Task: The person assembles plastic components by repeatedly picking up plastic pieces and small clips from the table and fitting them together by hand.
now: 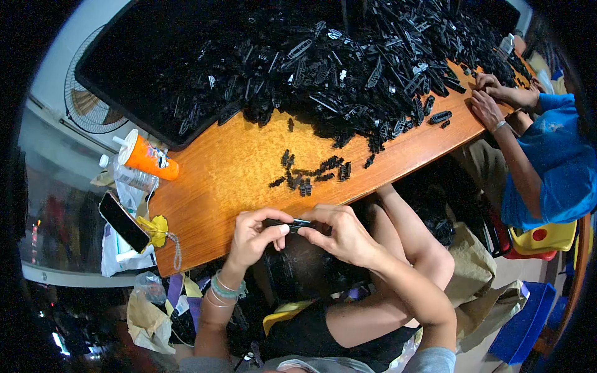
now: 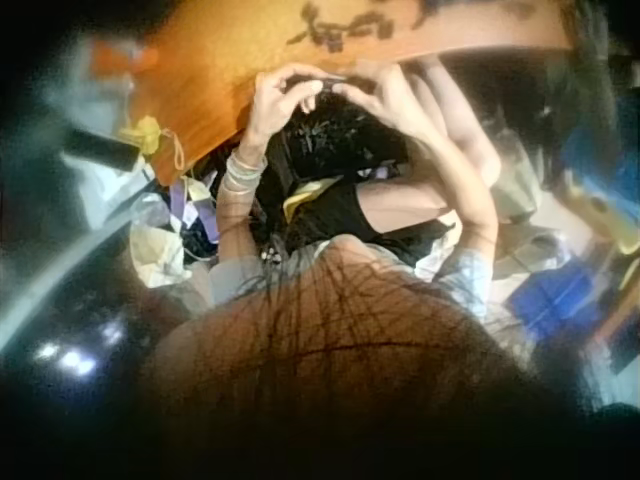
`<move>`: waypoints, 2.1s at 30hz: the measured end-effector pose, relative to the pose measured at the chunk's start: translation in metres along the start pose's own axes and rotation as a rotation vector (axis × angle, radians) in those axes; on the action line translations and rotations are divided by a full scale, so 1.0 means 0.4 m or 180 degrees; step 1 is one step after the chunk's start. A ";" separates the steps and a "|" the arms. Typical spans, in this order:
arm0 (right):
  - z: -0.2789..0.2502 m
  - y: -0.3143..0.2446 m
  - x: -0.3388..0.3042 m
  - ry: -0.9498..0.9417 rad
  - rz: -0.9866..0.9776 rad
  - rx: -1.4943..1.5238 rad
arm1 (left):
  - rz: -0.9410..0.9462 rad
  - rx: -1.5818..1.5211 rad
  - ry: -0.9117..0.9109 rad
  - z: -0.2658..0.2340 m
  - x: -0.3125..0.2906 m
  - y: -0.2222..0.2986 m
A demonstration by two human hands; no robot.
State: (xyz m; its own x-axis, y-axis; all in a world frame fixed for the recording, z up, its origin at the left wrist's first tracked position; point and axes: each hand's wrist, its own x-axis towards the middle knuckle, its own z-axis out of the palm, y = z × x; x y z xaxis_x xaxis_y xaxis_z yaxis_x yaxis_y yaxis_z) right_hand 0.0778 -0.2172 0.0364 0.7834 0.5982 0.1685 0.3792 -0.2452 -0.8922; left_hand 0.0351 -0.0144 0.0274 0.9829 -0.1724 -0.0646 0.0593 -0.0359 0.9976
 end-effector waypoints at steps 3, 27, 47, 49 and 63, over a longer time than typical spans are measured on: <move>-0.018 0.028 0.009 -0.0320 -0.0509 -0.0226 | 0.0308 0.0934 -0.0753 -0.063 0.079 -0.006; -0.087 0.215 0.183 0.1158 -0.0308 -0.2307 | 0.1182 0.2789 0.0593 -0.026 0.362 -0.016; 0.052 0.015 0.043 0.1410 -0.0159 0.0343 | 0.0627 -0.0448 0.0447 0.032 0.068 -0.019; 0.042 0.018 0.037 0.1418 -0.0240 0.0138 | 0.0563 -0.0463 0.0441 0.034 0.059 -0.007; 0.038 0.047 0.002 0.0501 0.0786 0.0990 | 0.0287 -0.0023 0.0192 0.017 0.019 -0.004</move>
State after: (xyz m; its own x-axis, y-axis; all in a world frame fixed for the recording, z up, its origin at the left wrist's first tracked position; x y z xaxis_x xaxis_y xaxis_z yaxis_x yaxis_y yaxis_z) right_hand 0.0781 -0.2097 0.0135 0.9069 0.4206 -0.0256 0.0231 -0.1101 -0.9936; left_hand 0.0412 -0.0222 0.0250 0.9930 -0.1150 0.0268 -0.0288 -0.0157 0.9995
